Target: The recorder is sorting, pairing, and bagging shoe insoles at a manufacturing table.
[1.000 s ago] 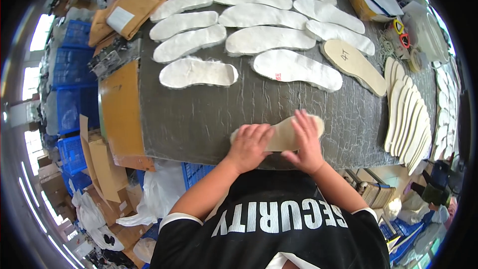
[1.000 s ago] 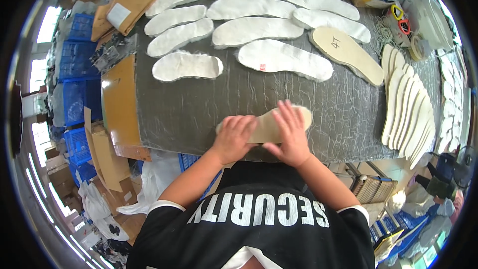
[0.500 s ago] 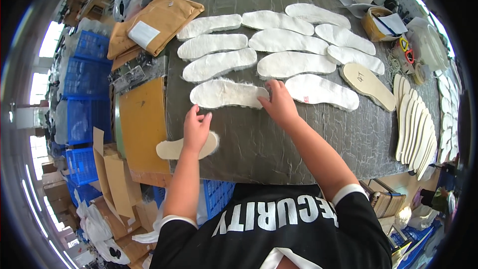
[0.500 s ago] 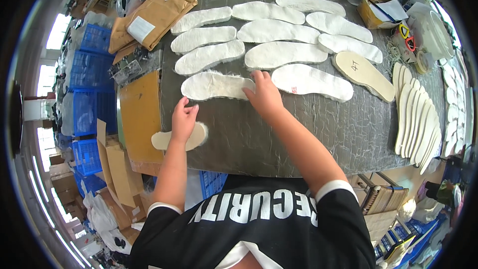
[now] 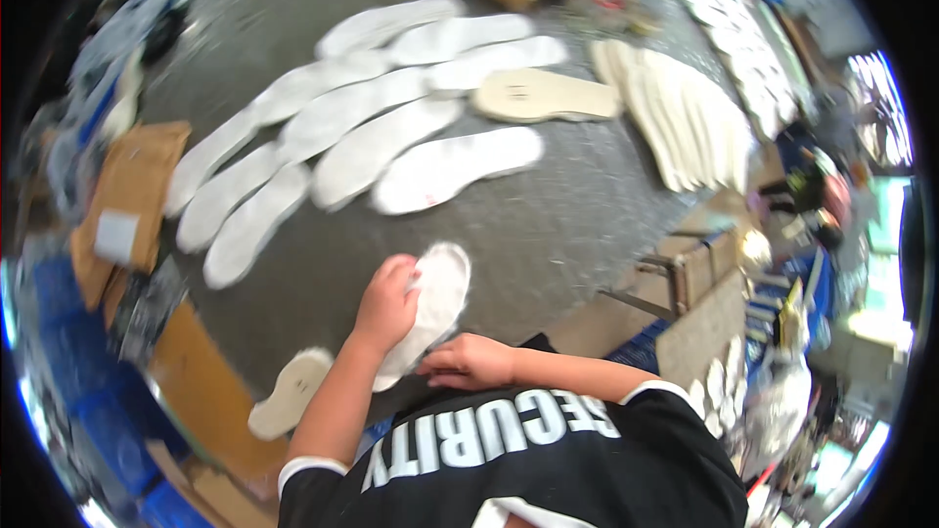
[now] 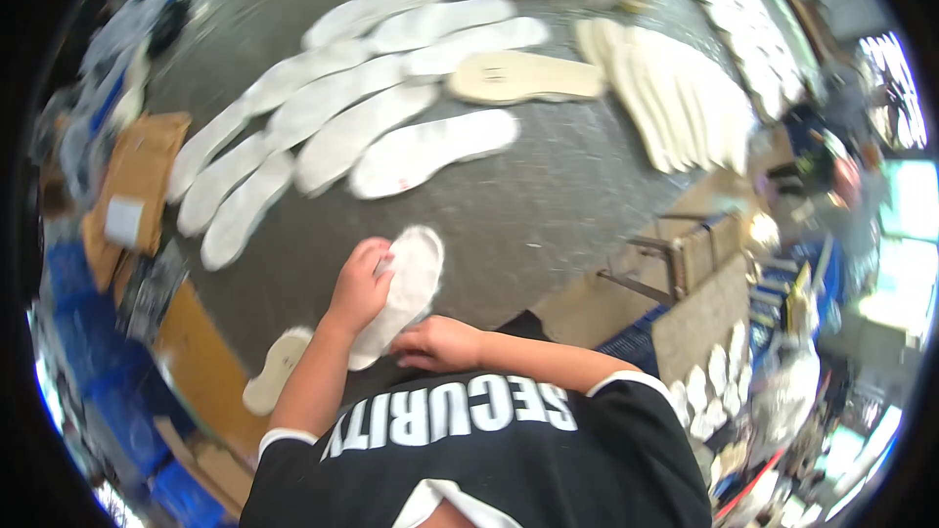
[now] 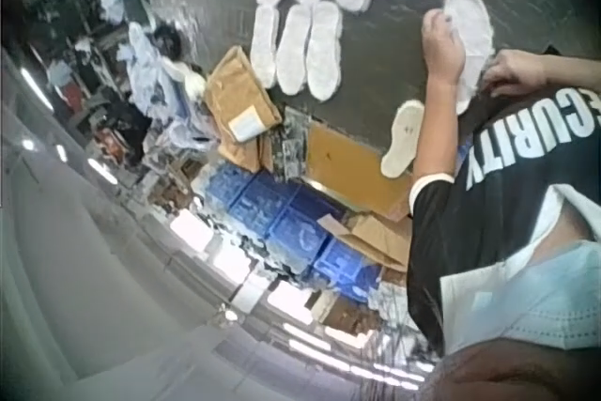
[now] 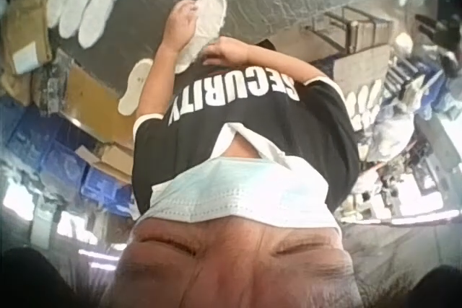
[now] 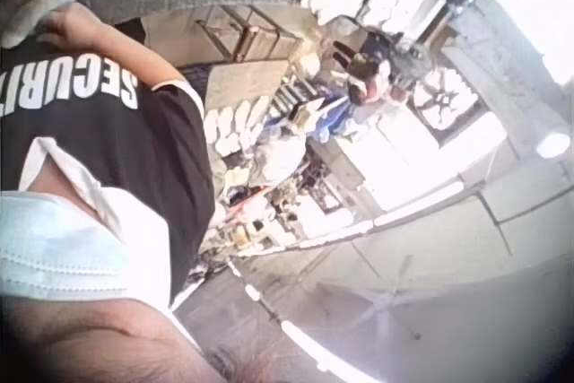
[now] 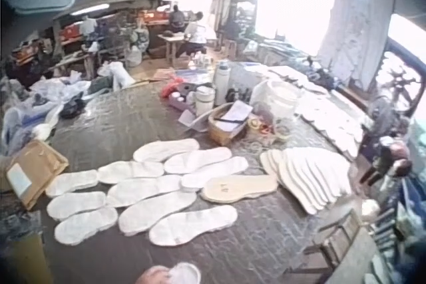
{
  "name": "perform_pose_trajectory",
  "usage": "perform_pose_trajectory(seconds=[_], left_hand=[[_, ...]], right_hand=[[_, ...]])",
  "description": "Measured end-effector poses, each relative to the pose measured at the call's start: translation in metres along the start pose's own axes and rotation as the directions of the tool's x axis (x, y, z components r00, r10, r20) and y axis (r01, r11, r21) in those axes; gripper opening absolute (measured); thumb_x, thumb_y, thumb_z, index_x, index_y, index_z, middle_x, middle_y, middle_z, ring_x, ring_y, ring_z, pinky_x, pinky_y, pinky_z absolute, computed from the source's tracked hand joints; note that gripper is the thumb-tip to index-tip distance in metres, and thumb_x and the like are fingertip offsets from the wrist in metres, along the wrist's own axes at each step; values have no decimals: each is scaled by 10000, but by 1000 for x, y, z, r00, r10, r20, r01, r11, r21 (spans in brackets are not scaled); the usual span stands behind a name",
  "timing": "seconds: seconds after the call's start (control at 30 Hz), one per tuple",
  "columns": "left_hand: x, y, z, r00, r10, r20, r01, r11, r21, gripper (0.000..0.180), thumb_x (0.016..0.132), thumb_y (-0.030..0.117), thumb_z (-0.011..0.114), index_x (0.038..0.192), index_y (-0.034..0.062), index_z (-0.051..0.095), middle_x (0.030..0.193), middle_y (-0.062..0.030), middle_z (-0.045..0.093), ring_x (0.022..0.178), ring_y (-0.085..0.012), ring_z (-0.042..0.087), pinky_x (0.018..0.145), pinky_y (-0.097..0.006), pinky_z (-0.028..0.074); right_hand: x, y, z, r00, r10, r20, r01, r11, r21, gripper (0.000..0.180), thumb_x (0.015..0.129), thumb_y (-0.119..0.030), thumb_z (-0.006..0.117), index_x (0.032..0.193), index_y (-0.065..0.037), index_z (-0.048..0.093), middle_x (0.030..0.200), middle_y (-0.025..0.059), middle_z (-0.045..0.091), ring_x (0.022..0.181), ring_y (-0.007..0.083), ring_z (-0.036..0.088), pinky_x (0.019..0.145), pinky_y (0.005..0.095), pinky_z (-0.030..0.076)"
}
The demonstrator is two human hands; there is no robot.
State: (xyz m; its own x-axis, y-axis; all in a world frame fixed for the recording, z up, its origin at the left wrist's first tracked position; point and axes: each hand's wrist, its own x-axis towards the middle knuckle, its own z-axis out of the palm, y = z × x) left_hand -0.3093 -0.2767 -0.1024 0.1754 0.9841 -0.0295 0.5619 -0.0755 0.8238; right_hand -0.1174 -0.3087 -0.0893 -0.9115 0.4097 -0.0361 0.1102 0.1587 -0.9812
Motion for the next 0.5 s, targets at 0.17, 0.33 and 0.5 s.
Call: perform_pose_trajectory(seconds=[0.17,0.33,0.5], left_hand=[[25,27,59,985,156,68,-159,987,33,182,761,-35,585,940,-2,581,989,-156,604,962,-348,563,858,-399,460],[68,65,83,974,227,-9,-222,956,191,138,766,-23,587,895,27,578,948,-131,616,891,-337,541,815,-417,435],[128,128,134,945,267,191,-286,955,81,173,796,35,633,962,6,598,984,-148,629,977,-318,567,863,-392,445]], right_hand=[[-47,9,-61,646,-40,-762,-177,964,-201,53,805,-49,663,857,-43,658,758,119,640,647,255,624,586,328,494],[-174,53,-189,-94,-141,-986,-480,874,-79,48,811,-34,636,847,-4,650,765,106,626,685,193,598,636,298,474],[-356,155,-323,-652,53,-756,-386,835,392,292,822,-175,675,1061,-29,594,1050,147,609,876,223,600,765,332,484]])
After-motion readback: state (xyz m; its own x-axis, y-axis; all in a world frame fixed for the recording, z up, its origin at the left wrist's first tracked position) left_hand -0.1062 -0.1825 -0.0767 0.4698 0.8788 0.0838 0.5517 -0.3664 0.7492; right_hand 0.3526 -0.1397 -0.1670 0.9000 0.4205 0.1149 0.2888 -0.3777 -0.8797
